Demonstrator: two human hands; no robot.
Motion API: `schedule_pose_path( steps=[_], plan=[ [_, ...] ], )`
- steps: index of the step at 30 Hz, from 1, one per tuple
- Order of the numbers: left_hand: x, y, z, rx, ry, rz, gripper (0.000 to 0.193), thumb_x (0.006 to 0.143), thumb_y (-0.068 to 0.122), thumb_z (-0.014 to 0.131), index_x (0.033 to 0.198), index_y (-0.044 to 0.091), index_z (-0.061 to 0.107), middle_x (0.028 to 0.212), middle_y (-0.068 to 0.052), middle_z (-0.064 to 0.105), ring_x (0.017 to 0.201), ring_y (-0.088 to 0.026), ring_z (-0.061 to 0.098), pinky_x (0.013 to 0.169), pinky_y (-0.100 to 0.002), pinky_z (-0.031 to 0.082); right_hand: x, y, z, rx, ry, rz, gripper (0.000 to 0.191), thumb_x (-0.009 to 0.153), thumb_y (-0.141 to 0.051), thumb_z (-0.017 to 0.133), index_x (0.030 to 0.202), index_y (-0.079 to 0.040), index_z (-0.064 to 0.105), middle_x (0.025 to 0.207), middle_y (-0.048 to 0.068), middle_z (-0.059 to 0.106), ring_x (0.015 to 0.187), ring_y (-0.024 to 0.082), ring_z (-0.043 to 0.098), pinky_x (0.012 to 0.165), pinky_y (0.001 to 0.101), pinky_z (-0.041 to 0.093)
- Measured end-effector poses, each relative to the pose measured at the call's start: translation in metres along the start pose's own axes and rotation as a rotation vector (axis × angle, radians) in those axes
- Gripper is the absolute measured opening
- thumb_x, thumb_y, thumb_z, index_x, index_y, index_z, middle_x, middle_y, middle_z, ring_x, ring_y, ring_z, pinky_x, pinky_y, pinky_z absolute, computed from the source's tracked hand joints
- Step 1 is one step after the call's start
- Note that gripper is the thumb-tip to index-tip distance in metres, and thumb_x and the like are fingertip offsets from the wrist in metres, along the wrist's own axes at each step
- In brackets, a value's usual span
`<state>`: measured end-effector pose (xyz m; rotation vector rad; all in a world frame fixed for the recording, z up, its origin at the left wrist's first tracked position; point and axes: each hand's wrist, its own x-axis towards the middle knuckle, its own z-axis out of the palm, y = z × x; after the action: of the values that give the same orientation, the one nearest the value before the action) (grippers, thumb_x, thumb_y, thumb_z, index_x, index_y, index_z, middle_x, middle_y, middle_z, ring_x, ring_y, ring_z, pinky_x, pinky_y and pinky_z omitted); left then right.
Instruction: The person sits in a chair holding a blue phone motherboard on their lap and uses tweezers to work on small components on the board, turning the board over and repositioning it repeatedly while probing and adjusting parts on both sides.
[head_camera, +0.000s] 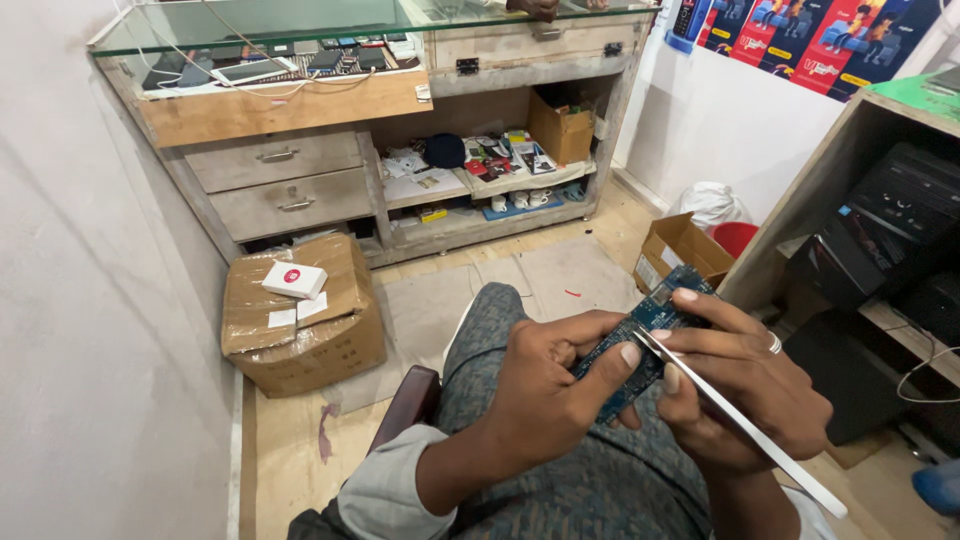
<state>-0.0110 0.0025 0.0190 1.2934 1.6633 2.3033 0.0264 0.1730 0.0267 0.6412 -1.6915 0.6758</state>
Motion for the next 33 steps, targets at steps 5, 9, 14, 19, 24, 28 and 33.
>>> schedule_pose_path(
  steps=[5,9,14,19,24,28,33],
  plan=[
    [0.001,-0.003,0.0,-0.101,-0.017,-0.062,0.03,0.106,0.011,0.061,0.124,-0.012,0.067,0.091,-0.012,0.074,0.067,-0.012,0.071,0.057,-0.024,0.058,-0.004,0.001,-0.002,0.015,0.008,0.027,0.01,0.094,-0.009,0.07,0.089,-0.001,0.068,0.094,0.011,0.075,0.107,0.032,0.076,0.096,0.0376,0.062],
    [0.0,-0.004,0.0,-0.15,-0.022,-0.088,0.032,0.105,0.011,0.061,0.126,-0.013,0.066,0.093,-0.012,0.074,0.069,-0.013,0.071,0.058,-0.024,0.059,-0.006,0.002,-0.002,0.035,0.021,0.039,0.013,0.097,-0.012,0.072,0.092,-0.001,0.067,0.098,0.01,0.075,0.108,0.03,0.077,0.097,0.0356,0.063],
    [0.001,-0.004,0.0,-0.147,-0.025,-0.07,0.032,0.107,0.012,0.061,0.125,-0.014,0.067,0.093,-0.013,0.075,0.069,-0.013,0.07,0.058,-0.024,0.058,-0.004,0.001,-0.004,-0.018,-0.002,-0.002,0.013,0.095,-0.012,0.071,0.089,-0.001,0.068,0.094,0.011,0.075,0.108,0.032,0.077,0.094,0.0376,0.063],
    [0.002,-0.006,0.0,-0.134,-0.018,-0.052,0.032,0.106,0.012,0.061,0.125,-0.014,0.067,0.094,-0.014,0.075,0.069,-0.013,0.071,0.057,-0.024,0.059,-0.001,0.0,-0.003,-0.016,0.0,0.021,0.014,0.095,-0.013,0.072,0.09,-0.001,0.066,0.098,0.012,0.075,0.11,0.031,0.076,0.095,0.0364,0.062],
    [0.003,-0.008,-0.001,-0.145,-0.011,-0.083,0.032,0.106,0.011,0.06,0.126,-0.014,0.065,0.094,-0.014,0.075,0.068,-0.014,0.071,0.057,-0.024,0.059,-0.003,-0.002,-0.002,-0.026,-0.025,0.047,0.012,0.096,-0.011,0.07,0.088,-0.002,0.066,0.097,0.011,0.076,0.112,0.031,0.076,0.096,0.0379,0.062],
    [0.002,-0.011,-0.001,-0.144,-0.004,-0.107,0.032,0.106,0.011,0.06,0.126,-0.014,0.065,0.093,-0.014,0.075,0.066,-0.015,0.071,0.056,-0.024,0.058,-0.004,-0.001,-0.001,0.002,-0.004,0.048,0.012,0.095,-0.009,0.07,0.088,-0.001,0.065,0.095,0.013,0.074,0.11,0.032,0.076,0.096,0.0382,0.061],
    [0.003,-0.013,-0.003,-0.137,-0.011,-0.117,0.032,0.105,0.011,0.06,0.126,-0.013,0.065,0.095,-0.014,0.074,0.068,-0.014,0.072,0.056,-0.024,0.058,-0.006,0.003,0.001,0.038,-0.028,0.069,0.012,0.097,-0.009,0.07,0.092,0.001,0.067,0.092,0.012,0.075,0.108,0.031,0.077,0.098,0.0371,0.063]
  ],
)
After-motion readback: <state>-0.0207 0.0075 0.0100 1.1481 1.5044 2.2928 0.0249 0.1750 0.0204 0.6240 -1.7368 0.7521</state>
